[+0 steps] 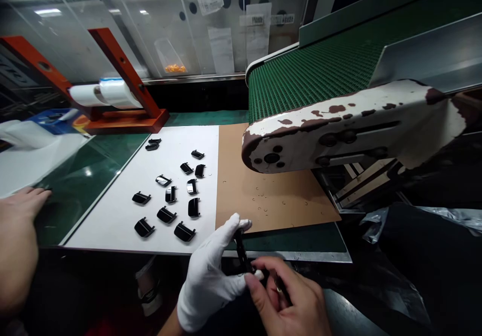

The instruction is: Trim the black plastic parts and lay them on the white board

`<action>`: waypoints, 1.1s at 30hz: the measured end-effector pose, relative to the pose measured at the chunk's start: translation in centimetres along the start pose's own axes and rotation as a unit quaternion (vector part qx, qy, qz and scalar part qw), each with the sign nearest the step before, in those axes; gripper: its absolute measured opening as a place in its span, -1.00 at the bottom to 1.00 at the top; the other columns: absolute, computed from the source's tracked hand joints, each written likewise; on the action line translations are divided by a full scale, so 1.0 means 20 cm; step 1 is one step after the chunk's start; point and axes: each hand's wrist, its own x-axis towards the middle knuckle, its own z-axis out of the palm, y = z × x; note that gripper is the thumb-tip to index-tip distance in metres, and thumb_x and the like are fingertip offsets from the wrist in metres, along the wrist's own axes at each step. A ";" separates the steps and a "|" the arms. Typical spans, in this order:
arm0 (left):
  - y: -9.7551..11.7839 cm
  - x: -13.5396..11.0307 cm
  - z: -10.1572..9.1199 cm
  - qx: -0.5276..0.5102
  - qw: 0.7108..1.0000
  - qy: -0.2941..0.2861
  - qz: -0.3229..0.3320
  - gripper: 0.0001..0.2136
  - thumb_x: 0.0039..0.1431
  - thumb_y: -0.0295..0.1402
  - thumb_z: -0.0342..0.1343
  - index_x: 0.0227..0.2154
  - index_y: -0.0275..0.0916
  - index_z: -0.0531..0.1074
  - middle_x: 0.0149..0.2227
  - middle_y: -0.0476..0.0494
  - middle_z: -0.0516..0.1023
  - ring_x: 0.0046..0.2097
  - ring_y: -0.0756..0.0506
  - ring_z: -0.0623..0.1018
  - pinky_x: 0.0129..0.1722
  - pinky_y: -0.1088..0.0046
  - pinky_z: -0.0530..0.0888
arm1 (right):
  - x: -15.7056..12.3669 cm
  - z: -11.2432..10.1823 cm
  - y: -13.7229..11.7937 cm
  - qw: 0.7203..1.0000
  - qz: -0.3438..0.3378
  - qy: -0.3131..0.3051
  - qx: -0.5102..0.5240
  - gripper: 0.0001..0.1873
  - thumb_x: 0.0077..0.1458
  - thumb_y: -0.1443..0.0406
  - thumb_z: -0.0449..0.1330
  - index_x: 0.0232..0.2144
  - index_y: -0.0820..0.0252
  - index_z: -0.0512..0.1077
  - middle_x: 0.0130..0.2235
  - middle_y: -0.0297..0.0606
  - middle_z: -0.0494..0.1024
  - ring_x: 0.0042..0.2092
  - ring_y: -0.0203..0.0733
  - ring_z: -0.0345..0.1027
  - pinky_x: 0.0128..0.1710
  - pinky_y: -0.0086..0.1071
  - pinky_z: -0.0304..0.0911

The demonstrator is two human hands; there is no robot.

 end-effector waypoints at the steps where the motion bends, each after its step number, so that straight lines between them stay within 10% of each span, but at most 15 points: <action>1: 0.00 0.00 0.00 0.027 1.000 -0.006 0.012 -0.30 0.12 -0.16 0.22 0.25 -0.19 0.04 0.06 -0.28 0.46 0.05 -0.20 0.49 0.08 0.28 0.44 | 0.01 0.00 0.01 1.000 0.015 -0.012 0.005 -0.69 0.01 0.01 0.18 -0.44 0.09 0.55 -0.68 -0.46 0.24 -0.65 -0.32 0.16 -0.66 -0.48 0.14; 8: 0.03 0.01 -0.02 0.081 0.996 -0.031 -0.001 -0.30 0.07 -0.18 0.26 0.20 -0.25 0.09 0.00 -0.32 0.50 -0.01 -0.21 0.53 0.00 0.29 0.50 | 0.03 0.01 0.05 0.989 0.104 -0.068 0.077 -0.61 0.01 -0.03 0.15 -0.41 0.17 0.50 -0.62 -0.48 0.10 -0.60 -0.32 0.00 -0.60 -0.41 -0.04; 17: 0.02 -0.01 -0.12 -0.166 0.974 -0.060 -0.142 -0.25 0.00 0.12 0.15 0.18 -0.20 0.21 0.08 -0.28 0.46 0.09 -0.28 0.47 0.09 0.23 0.44 | 0.05 0.04 0.10 0.937 0.208 -0.068 0.273 -0.59 -0.02 -0.04 0.23 -0.37 0.20 0.42 -0.64 -0.59 -0.10 -0.63 -0.45 -0.29 -0.65 -0.46 -0.36; 21: -0.04 -0.08 -0.15 -0.171 0.970 -0.042 -0.168 -0.64 0.38 -0.29 -0.15 0.19 -0.10 0.22 0.05 -0.16 0.50 0.07 -0.15 0.50 0.12 0.26 0.41 | 0.06 0.04 0.10 0.913 0.243 -0.033 0.327 -0.61 -0.05 -0.02 0.28 -0.42 0.19 0.41 -0.66 -0.61 -0.08 -0.64 -0.48 -0.29 -0.68 -0.51 -0.29; 26: -0.06 -0.18 -0.18 0.010 0.969 -0.219 -0.117 -0.37 0.13 -0.63 -0.06 0.23 0.01 0.13 0.25 -0.16 0.25 0.18 -0.25 0.38 0.12 0.10 0.38 | 0.08 0.02 0.11 0.900 0.245 -0.031 0.360 -0.62 -0.07 -0.01 0.30 -0.46 0.18 0.42 -0.67 -0.61 -0.06 -0.64 -0.48 -0.28 -0.71 -0.56 -0.19; 33: 0.02 -0.04 -0.10 -0.003 0.965 -0.138 -0.222 -0.06 -0.10 -0.05 0.33 0.27 -0.26 0.00 0.13 -0.39 0.38 0.14 -0.33 0.42 0.11 0.12 0.40 | 0.04 0.07 0.12 0.901 0.249 -0.035 0.355 -0.62 -0.05 0.00 0.29 -0.46 0.18 0.38 -0.65 -0.61 -0.06 -0.63 -0.48 -0.30 -0.68 -0.53 -0.29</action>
